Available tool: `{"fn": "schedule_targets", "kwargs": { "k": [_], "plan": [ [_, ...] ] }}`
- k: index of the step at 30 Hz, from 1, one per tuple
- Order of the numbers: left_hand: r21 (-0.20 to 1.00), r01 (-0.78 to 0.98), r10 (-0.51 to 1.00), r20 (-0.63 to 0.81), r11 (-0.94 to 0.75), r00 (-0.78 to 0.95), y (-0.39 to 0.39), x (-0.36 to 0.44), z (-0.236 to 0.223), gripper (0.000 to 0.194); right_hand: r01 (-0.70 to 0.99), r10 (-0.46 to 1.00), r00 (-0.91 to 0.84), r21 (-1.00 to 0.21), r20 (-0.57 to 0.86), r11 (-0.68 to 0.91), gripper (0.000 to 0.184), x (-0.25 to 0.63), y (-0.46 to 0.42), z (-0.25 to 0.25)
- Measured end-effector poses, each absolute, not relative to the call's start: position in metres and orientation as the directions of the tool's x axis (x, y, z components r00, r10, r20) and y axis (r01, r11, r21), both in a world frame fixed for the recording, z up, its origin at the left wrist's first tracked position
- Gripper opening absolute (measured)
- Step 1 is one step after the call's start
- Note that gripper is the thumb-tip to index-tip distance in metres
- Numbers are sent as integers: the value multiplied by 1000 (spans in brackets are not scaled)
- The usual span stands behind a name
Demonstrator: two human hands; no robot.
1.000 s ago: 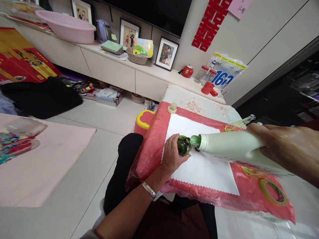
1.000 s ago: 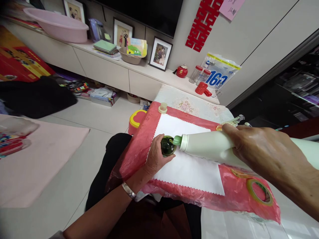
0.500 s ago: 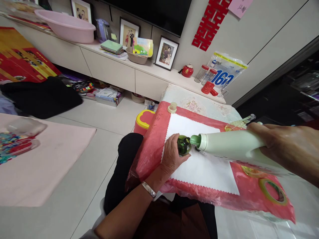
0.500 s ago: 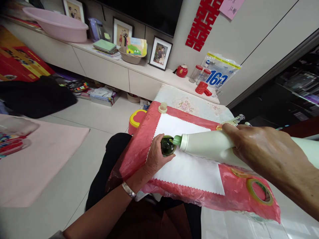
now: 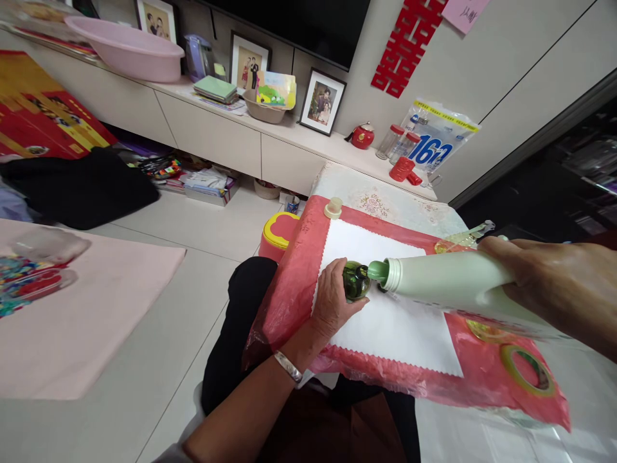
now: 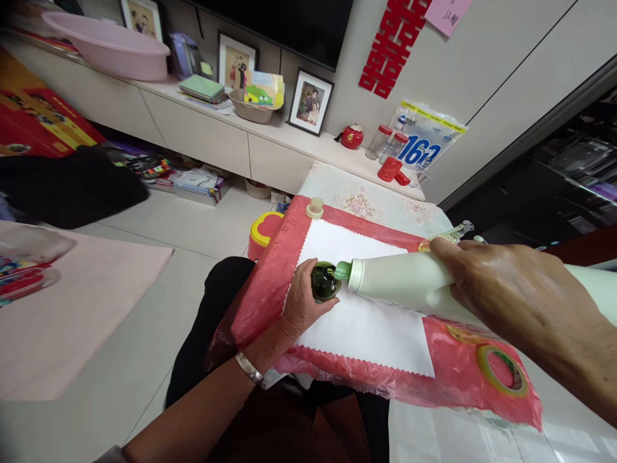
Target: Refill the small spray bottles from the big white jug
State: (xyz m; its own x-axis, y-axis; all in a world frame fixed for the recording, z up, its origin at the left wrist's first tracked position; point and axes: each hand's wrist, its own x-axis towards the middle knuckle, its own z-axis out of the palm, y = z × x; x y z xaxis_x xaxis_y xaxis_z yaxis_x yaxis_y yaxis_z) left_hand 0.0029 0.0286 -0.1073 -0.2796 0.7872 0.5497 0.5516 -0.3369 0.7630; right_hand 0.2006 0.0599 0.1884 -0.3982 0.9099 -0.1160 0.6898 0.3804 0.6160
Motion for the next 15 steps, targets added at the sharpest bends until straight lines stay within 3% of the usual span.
{"fn": "schedule_targets", "kwargs": {
  "k": [15],
  "plan": [
    [760, 554, 786, 553, -340, -276, 28, 3, -107, 103, 709, 927, -347, 608, -140, 357, 9, 199, 60, 189]
  ]
}}
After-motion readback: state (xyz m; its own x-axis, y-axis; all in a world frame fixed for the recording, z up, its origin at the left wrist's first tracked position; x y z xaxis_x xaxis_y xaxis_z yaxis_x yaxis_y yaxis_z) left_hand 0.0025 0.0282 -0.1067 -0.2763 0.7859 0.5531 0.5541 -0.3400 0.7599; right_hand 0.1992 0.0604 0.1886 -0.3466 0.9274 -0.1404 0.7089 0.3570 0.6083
